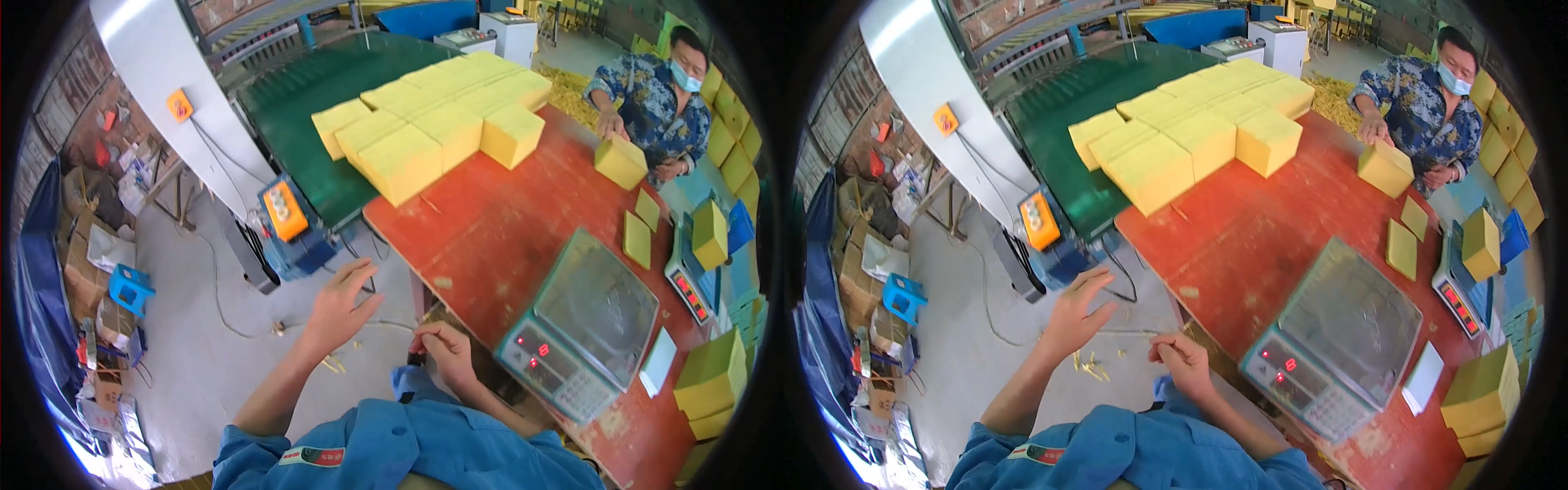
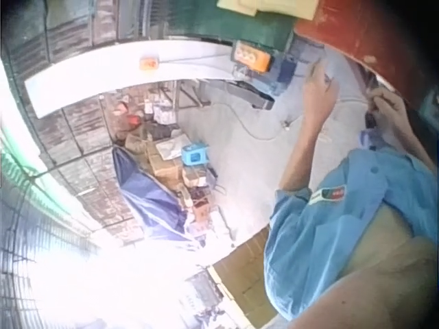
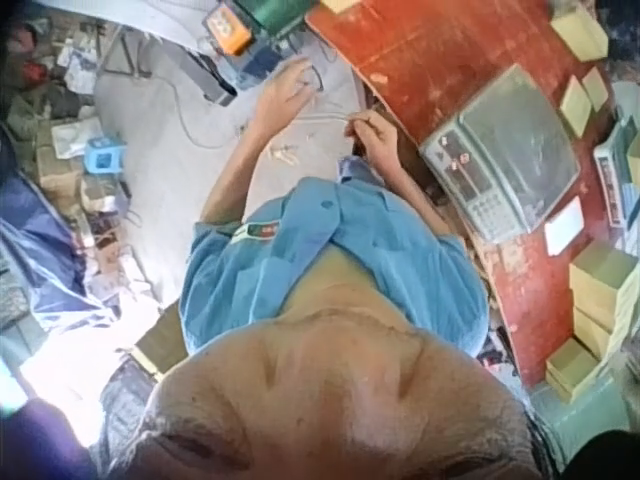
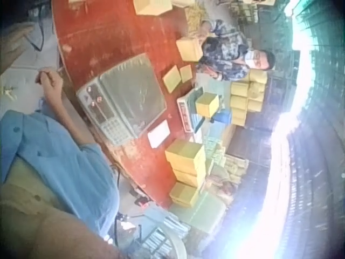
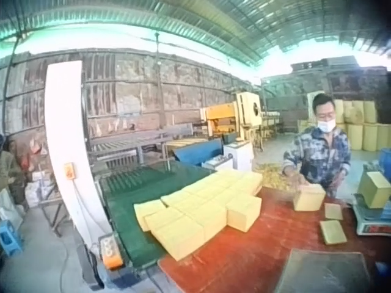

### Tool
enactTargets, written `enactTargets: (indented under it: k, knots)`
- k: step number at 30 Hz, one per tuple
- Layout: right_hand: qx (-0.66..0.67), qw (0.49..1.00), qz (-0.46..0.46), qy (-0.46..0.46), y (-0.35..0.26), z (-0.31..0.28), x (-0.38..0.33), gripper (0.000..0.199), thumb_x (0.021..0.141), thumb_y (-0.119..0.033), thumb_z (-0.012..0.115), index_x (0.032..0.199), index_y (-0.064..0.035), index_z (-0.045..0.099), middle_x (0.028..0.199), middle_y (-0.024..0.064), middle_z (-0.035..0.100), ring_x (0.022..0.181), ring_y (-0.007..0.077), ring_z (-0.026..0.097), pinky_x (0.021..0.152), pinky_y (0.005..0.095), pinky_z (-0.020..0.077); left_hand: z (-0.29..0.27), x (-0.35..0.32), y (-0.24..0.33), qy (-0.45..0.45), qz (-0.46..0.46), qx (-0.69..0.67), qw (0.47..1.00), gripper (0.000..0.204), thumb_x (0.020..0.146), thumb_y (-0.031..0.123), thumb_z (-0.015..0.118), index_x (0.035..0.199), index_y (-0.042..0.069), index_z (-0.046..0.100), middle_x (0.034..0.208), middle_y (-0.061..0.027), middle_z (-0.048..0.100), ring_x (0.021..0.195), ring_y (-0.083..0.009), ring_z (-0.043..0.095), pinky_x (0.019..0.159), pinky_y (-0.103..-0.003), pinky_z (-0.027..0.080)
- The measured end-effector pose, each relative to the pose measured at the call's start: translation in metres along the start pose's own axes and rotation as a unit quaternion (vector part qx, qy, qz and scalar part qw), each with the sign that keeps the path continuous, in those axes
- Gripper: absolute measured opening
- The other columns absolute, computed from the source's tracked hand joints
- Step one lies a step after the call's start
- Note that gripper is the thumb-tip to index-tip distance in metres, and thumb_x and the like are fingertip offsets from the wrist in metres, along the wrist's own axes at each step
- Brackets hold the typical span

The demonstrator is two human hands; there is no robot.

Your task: Weighing stacks of yellow paper pads on a digital scale and sorting them in a production facility.

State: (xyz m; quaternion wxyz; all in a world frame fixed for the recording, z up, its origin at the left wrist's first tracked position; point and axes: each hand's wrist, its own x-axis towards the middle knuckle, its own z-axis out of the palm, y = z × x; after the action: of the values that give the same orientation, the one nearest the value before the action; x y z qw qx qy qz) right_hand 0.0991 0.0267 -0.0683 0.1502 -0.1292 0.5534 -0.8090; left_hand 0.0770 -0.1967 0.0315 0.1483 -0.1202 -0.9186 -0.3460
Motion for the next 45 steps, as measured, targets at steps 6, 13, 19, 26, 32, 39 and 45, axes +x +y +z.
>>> enactTargets:
  k: [6,13,19,26,32,39,45]
  knots:
    - [0.038,0.998,0.048,-0.014,0.001,0.009,0.071,0.016,0.096,-0.002,0.052,0.106,0.002,0.065,0.088,0.0067,0.066,0.082,0.0123,0.063,0.076,0.0272,0.0517,0.023,0.163,-0.08,0.039,0.091,0.102,0.99,0.044,0.089,0.017,0.063,0.126,-0.003,0.053,0.137,-0.0233,0.051,0.124,-0.0392,0.051,0.102,-0.043,0.044]
    - [0.053,0.998,0.035,0.03,-0.009,-0.007,0.11,0.016,0.096,-0.002,0.05,0.102,-0.0006,0.065,0.091,0.0061,0.066,0.082,0.0134,0.063,0.077,0.0276,0.0509,0.07,0.287,-0.159,-0.008,0.081,0.209,0.975,0.048,0.093,0.025,0.056,0.131,-0.003,0.049,0.142,-0.0212,0.046,0.131,-0.035,0.044,0.111,-0.043,0.035]
    - [0.044,0.986,0.062,0.148,-0.013,-0.013,0.104,0.017,0.097,-0.005,0.051,0.104,0.0015,0.064,0.089,0.0052,0.066,0.084,0.0124,0.063,0.077,0.0267,0.0515,0.091,0.286,-0.171,-0.061,0.064,0.242,0.966,0.053,0.095,0.029,0.05,0.137,-0.003,0.044,0.148,-0.0185,0.04,0.135,-0.0329,0.04,0.113,-0.041,0.032]
    - [0.114,0.969,0.158,0.151,0.03,0.014,0.095,0.018,0.096,-0.009,0.054,0.109,0.001,0.062,0.095,0.0068,0.065,0.088,0.0143,0.063,0.079,0.0283,0.0511,0.078,0.223,-0.136,-0.109,0.153,0.135,0.973,0.049,0.092,0.021,0.055,0.133,-0.005,0.048,0.144,-0.021,0.044,0.133,-0.0349,0.043,0.11,-0.042,0.035]
    - [0.282,0.921,0.109,0.246,0.067,0.023,0.071,0.055,0.09,-0.006,0.048,0.144,0.001,0.037,0.14,0.0133,0.05,0.128,0.0222,0.048,0.105,0.0358,0.0377,0.052,0.133,-0.061,-0.194,0.262,0.047,0.944,0.053,0.088,0.015,0.057,0.134,-0.006,0.046,0.143,-0.0243,0.043,0.131,-0.0406,0.042,0.11,-0.045,0.034]
    - [0.101,0.964,0.015,0.246,0.005,0.048,0.031,0.05,0.094,-0.017,0.056,0.138,0.0028,0.046,0.133,0.0131,0.053,0.122,0.0253,0.05,0.104,0.0355,0.0389,0.04,0.111,-0.073,-0.273,-0.145,-0.369,0.877,0.043,0.097,0.014,0.051,0.137,-0.002,0.048,0.141,-0.018,0.05,0.129,-0.0242,0.049,0.106,-0.037,0.039]
    - [-0.469,0.782,-0.215,0.35,-0.098,0.026,0.002,0.046,0.091,-0.023,0.065,0.132,-0.0036,0.056,0.114,0.0158,0.056,0.101,0.0303,0.055,0.09,0.0397,0.046,0.086,0.102,-0.025,-0.263,0.087,-0.191,0.942,0.06,0.095,0.03,0.061,0.144,0.003,0.039,0.146,-0.0174,0.044,0.133,-0.023,0.044,0.11,-0.037,0.035]
